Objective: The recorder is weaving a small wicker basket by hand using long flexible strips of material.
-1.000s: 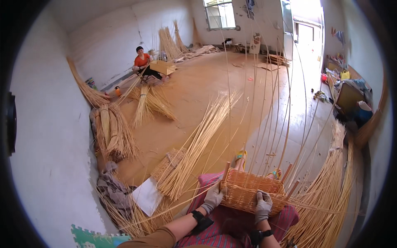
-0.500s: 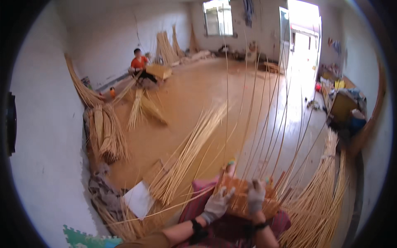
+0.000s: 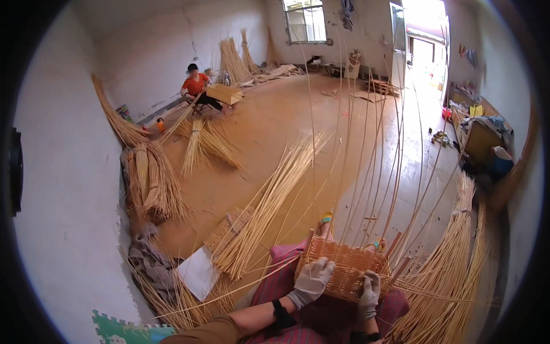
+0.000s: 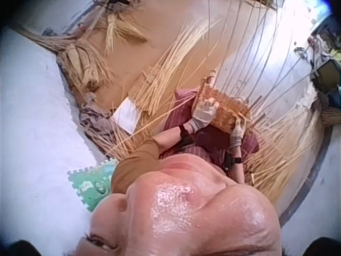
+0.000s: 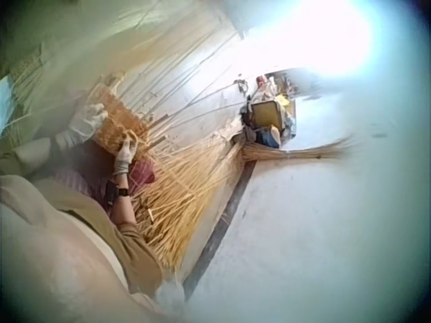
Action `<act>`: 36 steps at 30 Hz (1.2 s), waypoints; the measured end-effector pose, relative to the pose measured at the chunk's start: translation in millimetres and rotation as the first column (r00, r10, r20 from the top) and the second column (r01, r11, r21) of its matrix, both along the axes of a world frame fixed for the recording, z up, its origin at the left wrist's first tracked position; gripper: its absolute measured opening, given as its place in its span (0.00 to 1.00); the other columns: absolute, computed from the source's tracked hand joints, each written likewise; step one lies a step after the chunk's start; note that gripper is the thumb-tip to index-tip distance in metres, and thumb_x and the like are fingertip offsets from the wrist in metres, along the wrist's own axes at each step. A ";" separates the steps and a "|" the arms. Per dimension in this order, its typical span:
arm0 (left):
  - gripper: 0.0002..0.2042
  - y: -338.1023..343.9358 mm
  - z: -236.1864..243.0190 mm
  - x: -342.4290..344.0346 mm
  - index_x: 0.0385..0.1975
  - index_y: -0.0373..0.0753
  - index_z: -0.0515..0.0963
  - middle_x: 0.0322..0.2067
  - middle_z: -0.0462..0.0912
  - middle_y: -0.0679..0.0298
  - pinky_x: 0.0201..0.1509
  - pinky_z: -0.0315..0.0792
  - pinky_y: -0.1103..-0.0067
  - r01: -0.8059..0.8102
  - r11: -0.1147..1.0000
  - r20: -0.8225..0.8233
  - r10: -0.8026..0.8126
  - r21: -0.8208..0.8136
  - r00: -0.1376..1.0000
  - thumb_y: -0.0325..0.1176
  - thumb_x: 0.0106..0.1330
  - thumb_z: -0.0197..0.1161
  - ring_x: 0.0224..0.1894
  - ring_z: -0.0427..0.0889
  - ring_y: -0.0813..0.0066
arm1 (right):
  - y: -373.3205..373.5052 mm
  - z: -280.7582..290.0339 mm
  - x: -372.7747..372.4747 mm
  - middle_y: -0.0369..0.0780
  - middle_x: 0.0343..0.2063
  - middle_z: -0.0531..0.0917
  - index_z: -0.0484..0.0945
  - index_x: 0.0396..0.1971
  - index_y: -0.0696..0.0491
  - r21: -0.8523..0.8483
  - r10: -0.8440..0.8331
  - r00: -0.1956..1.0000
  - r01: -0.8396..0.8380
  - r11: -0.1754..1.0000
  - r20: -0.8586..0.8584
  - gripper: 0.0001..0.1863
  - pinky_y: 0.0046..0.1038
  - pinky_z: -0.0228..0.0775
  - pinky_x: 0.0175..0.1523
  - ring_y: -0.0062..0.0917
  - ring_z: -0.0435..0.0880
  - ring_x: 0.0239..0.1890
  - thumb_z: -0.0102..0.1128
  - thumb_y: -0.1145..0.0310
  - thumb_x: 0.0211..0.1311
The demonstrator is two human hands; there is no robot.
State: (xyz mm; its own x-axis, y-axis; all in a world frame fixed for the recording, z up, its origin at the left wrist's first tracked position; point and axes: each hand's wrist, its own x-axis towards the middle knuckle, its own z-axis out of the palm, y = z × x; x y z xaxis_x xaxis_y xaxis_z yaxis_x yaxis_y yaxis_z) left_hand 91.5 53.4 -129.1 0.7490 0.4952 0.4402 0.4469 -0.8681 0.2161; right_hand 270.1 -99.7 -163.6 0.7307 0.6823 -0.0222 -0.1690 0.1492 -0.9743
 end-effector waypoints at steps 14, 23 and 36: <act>0.39 -45.2 -10.0 58.4 0.78 0.52 0.50 0.64 0.66 0.41 0.48 0.80 0.61 0.084 0.966 -0.115 -0.115 -0.243 0.987 0.29 0.66 0.57 0.48 0.84 0.50 | 90.3 111.2 42.0 0.42 0.49 0.81 0.56 0.75 0.47 -0.204 0.021 0.477 0.335 0.920 0.878 0.37 0.17 0.73 0.47 0.26 0.79 0.56 0.58 0.76 0.68; 0.22 -73.9 28.3 113.2 0.62 0.43 0.72 0.61 0.74 0.47 0.43 0.75 0.66 0.259 0.964 0.062 -0.262 0.054 0.963 0.32 0.67 0.54 0.48 0.81 0.59 | -67.3 -30.3 92.7 0.39 0.47 0.80 0.61 0.69 0.52 0.276 -0.422 0.863 0.349 0.896 0.278 0.28 0.26 0.75 0.46 0.22 0.77 0.39 0.54 0.69 0.71; 0.30 -60.6 33.1 109.1 0.66 0.48 0.73 0.64 0.69 0.53 0.45 0.81 0.74 0.482 0.549 0.345 -0.339 -0.683 0.875 0.25 0.63 0.70 0.43 0.86 0.68 | -51.6 34.3 83.3 0.44 0.44 0.85 0.72 0.66 0.49 -0.241 0.228 0.115 0.707 0.665 0.967 0.27 0.35 0.76 0.46 0.36 0.86 0.41 0.63 0.68 0.67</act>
